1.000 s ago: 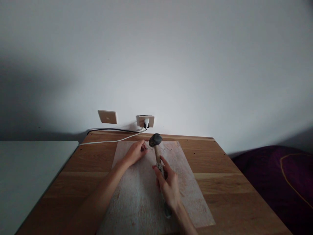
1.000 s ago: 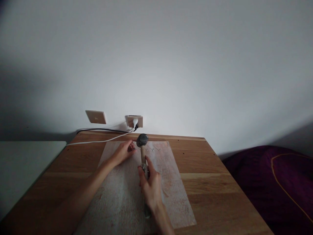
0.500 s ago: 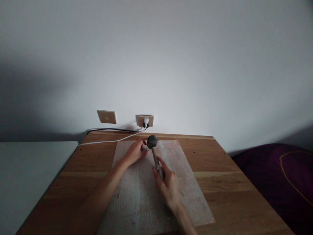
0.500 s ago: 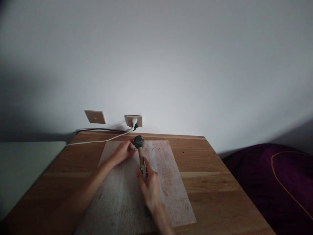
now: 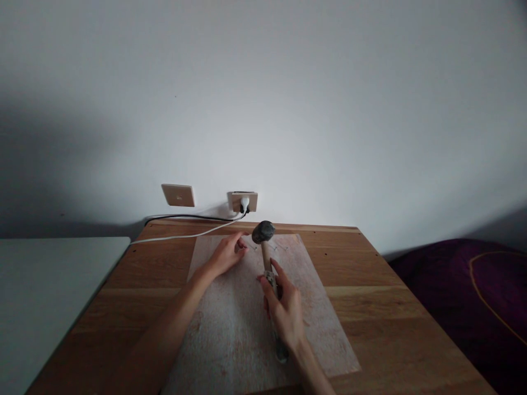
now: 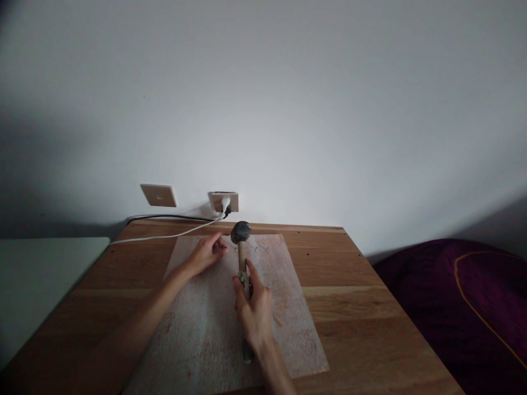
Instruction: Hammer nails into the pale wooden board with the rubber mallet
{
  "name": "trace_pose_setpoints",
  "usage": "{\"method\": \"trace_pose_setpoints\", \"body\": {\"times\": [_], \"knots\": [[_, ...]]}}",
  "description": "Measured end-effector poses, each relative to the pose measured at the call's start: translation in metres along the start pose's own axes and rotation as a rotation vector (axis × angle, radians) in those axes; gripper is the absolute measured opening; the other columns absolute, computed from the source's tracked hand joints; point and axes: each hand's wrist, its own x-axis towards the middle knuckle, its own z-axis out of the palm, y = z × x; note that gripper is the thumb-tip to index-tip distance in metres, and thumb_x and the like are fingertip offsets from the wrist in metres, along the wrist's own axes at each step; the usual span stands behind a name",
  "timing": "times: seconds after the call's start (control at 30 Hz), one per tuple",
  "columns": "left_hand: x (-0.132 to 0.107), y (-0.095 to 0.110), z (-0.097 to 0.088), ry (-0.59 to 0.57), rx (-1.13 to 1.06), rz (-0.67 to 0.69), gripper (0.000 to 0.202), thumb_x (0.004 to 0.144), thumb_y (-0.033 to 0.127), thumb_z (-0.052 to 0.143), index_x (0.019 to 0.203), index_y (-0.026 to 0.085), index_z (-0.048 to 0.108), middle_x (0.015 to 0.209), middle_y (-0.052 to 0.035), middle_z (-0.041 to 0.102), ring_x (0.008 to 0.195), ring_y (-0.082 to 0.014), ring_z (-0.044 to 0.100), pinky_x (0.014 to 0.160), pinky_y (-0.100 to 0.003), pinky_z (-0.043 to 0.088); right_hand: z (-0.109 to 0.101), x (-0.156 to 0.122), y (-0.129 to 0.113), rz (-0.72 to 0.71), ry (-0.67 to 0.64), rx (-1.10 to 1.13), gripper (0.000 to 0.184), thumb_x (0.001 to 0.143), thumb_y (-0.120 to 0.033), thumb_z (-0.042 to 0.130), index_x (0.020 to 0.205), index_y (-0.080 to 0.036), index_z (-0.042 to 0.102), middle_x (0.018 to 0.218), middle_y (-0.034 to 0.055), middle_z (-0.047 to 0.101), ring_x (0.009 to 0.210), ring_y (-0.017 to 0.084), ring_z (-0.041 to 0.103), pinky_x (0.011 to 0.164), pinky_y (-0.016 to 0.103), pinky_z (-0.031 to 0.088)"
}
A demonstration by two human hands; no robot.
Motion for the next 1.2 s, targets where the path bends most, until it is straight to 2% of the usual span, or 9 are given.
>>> {"method": "trace_pose_setpoints", "body": {"times": [0.13, 0.2, 0.33, 0.47, 0.63, 0.87, 1.03, 1.13, 1.2], "knots": [[-0.001, 0.001, 0.001, 0.049, 0.043, 0.062, 0.053, 0.075, 0.023, 0.078, 0.125, 0.019, 0.062, 0.126, -0.0117, 0.066, 0.118, -0.0292, 0.060, 0.106, -0.042, 0.047, 0.000, -0.001, -0.002, -0.037, -0.074, -0.079, 0.060, 0.098, -0.050, 0.058, 0.147, -0.017, 0.057, 0.061, -0.0034, 0.061, 0.048, 0.015, 0.055, 0.047, 0.024, 0.044], [-0.001, 0.001, 0.002, 0.062, 0.047, 0.074, 0.059, 0.072, 0.019, 0.079, 0.128, 0.019, 0.061, 0.131, -0.0127, 0.063, 0.124, -0.0304, 0.057, 0.109, -0.043, 0.045, 0.000, -0.001, -0.002, -0.054, -0.116, -0.108, 0.055, 0.097, -0.045, 0.058, 0.145, -0.018, 0.060, 0.069, -0.0011, 0.067, 0.054, 0.016, 0.060, 0.053, 0.025, 0.047], [0.001, 0.001, 0.003, 0.095, 0.060, 0.060, 0.050, 0.076, 0.019, 0.078, 0.123, 0.020, 0.063, 0.119, -0.0100, 0.069, 0.111, -0.0269, 0.064, 0.101, -0.041, 0.050, 0.000, 0.000, 0.003, -0.079, -0.073, -0.101, 0.052, 0.096, -0.042, 0.059, 0.141, -0.016, 0.062, 0.077, 0.0014, 0.072, 0.064, 0.017, 0.064, 0.060, 0.025, 0.050], [0.002, 0.000, 0.001, 0.079, 0.055, 0.049, 0.032, 0.081, 0.020, 0.076, 0.112, 0.020, 0.068, 0.089, -0.0026, 0.073, 0.086, -0.0216, 0.068, 0.086, -0.034, 0.052, 0.000, 0.002, 0.006, -0.031, -0.016, -0.048, 0.060, 0.097, -0.049, 0.058, 0.145, -0.014, 0.057, 0.066, -0.0025, 0.063, 0.050, 0.014, 0.055, 0.046, 0.022, 0.043], [0.003, -0.001, 0.001, 0.069, 0.019, 0.040, 0.030, 0.081, 0.014, 0.074, 0.110, 0.019, 0.069, 0.082, -0.0004, 0.074, 0.079, -0.0192, 0.069, 0.080, -0.030, 0.051, 0.001, 0.004, 0.006, 0.035, -0.022, 0.036, 0.064, 0.094, -0.052, 0.060, 0.144, -0.012, 0.056, 0.058, -0.0050, 0.059, 0.041, 0.012, 0.051, 0.038, 0.021, 0.038], [0.001, -0.003, 0.002, -0.005, -0.021, 0.052, 0.031, 0.089, 0.023, 0.068, 0.119, 0.018, 0.067, 0.098, -0.0057, 0.076, 0.094, -0.0231, 0.071, 0.090, -0.036, 0.053, 0.001, -0.003, -0.001, 0.006, 0.017, 0.053, 0.067, 0.096, -0.053, 0.060, 0.149, -0.013, 0.053, 0.057, -0.0054, 0.060, 0.042, 0.012, 0.051, 0.040, 0.021, 0.039], [0.000, -0.001, 0.004, 0.077, 0.055, 0.127, 0.062, 0.071, 0.024, 0.084, 0.129, 0.020, 0.063, 0.132, -0.0115, 0.067, 0.126, -0.0324, 0.059, 0.111, -0.047, 0.047, 0.001, -0.002, 0.002, -0.041, -0.076, -0.016, 0.062, 0.097, -0.049, 0.059, 0.149, -0.016, 0.055, 0.059, -0.0044, 0.060, 0.045, 0.012, 0.051, 0.043, 0.021, 0.040], [0.001, -0.001, 0.005, 0.099, 0.070, 0.129, 0.065, 0.068, 0.017, 0.084, 0.129, 0.020, 0.063, 0.133, -0.0117, 0.066, 0.126, -0.0326, 0.060, 0.111, -0.048, 0.047, 0.002, 0.001, 0.008, -0.050, -0.101, -0.096, 0.056, 0.097, -0.045, 0.059, 0.145, -0.015, 0.060, 0.058, -0.0040, 0.058, 0.047, 0.013, 0.052, 0.044, 0.021, 0.039], [0.001, -0.001, 0.005, 0.101, 0.073, 0.092, 0.060, 0.071, 0.014, 0.081, 0.127, 0.021, 0.063, 0.121, -0.0092, 0.071, 0.115, -0.0291, 0.065, 0.105, -0.045, 0.050, 0.002, 0.001, 0.009, -0.039, -0.077, -0.089, 0.056, 0.096, -0.045, 0.059, 0.144, -0.016, 0.060, 0.060, -0.0033, 0.060, 0.048, 0.014, 0.054, 0.044, 0.022, 0.040]]}}
